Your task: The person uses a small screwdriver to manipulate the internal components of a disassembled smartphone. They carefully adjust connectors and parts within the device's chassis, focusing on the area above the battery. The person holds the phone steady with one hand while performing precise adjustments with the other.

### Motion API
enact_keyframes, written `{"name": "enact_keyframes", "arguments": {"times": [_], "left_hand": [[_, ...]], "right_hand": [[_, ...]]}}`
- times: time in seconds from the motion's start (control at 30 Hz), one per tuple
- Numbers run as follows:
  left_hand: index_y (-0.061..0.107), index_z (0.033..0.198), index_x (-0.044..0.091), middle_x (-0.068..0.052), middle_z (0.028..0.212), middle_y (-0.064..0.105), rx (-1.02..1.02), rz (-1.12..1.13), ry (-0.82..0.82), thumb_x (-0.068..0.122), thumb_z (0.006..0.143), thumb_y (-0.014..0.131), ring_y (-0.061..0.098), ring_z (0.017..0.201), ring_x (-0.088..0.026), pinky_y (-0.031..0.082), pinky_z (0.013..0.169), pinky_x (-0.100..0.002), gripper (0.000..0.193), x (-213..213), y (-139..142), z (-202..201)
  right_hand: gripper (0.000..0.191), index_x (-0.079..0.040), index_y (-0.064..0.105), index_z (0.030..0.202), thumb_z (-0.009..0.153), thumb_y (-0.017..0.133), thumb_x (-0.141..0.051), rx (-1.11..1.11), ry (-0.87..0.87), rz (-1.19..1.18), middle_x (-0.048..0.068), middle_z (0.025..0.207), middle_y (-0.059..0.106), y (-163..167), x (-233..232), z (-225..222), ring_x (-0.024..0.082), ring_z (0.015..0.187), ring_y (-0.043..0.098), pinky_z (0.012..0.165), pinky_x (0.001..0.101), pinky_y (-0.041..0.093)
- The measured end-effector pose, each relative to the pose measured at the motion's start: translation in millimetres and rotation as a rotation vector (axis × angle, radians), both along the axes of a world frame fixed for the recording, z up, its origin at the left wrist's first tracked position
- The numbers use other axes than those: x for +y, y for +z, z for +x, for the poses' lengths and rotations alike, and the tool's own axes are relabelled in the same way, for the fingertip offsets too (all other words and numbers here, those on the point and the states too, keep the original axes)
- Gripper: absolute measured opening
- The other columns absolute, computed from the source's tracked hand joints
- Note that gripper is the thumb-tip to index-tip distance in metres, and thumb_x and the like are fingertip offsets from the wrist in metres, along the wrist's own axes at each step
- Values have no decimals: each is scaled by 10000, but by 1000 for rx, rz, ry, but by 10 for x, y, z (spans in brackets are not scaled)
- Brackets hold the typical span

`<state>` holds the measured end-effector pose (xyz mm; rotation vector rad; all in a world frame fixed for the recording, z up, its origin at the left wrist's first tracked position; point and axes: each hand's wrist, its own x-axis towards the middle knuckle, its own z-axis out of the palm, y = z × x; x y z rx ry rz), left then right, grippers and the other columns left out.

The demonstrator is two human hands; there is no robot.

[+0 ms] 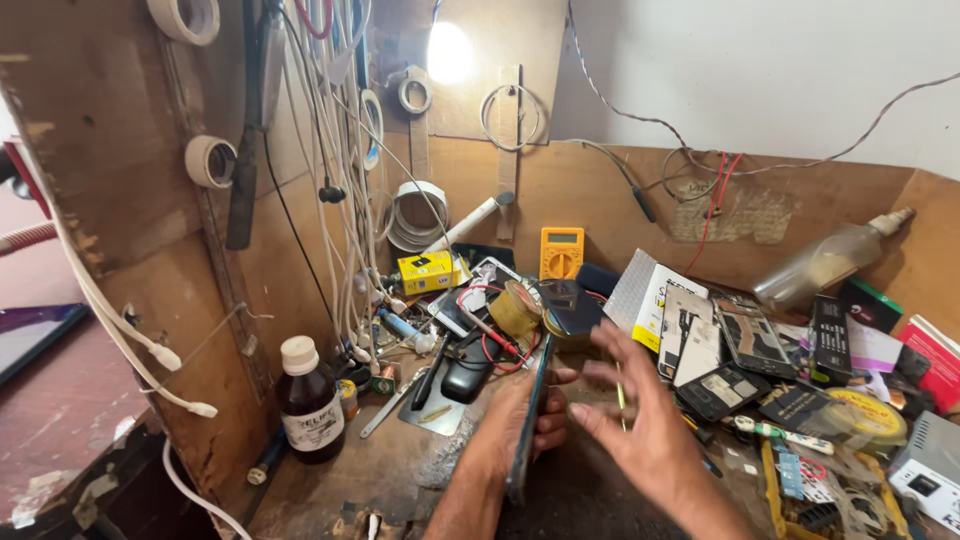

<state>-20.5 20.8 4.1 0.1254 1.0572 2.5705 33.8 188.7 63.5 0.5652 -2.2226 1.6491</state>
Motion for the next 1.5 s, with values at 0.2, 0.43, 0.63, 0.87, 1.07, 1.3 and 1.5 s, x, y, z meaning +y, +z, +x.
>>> {"name": "enact_keyframes", "arguments": {"times": [0.2,0.43,0.63,0.87,1.07,1.3,1.5], "left_hand": [[558,1103,32,-43,735,536,31,77,-352,199,1038,542,435,473,-72,329,360,-212,180,-22,-2,37],[570,1110,84,-46,744,561,116,-41,-404,236,1034,553,459,450,-67,347,346,-205,171,3,24,75],[620,1304,34,-73,895,665,211,-120,-418,124,1026,589,584,577,-90,453,434,-220,294,16,-19,-13],[598,1227,-50,-151,975,716,180,-38,-407,198,1076,583,726,766,-231,628,637,-404,291,-12,-94,-41],[576,1288,-52,-214,1075,709,107,-24,-491,258,1100,553,748,934,-316,633,851,-466,364,-19,-54,-27],[621,1273,1,-227,1127,694,4,157,-346,543,990,484,722,1000,-378,624,892,-504,627,-71,159,80],[651,1210,122,-57,1098,748,-10,115,76,590,867,615,705,1005,-230,563,871,-467,581,3,249,79]], "right_hand": [[824,-117,427,1500,777,822,-93,-167,367,108,52,1476,564,287,244,-183,185,1355,535,1087,362,474],[344,12,715,1144,825,824,-60,-347,333,15,68,1066,759,-3,265,-274,180,1001,699,904,351,574],[228,-5,785,1006,786,781,53,-289,248,-62,107,978,801,-90,375,-265,184,852,719,778,329,617],[195,23,772,921,760,744,129,-175,220,-151,135,1019,814,-299,532,-228,199,975,771,859,346,642],[225,46,790,963,762,785,147,-147,182,-206,162,922,803,-454,765,-352,217,835,746,791,337,625],[212,44,737,1015,805,719,29,-225,-67,-539,111,918,766,-334,778,-259,169,769,735,727,377,654],[143,88,680,909,857,773,-7,-92,-197,-538,142,882,757,-447,314,-53,201,705,724,713,355,636]]}}
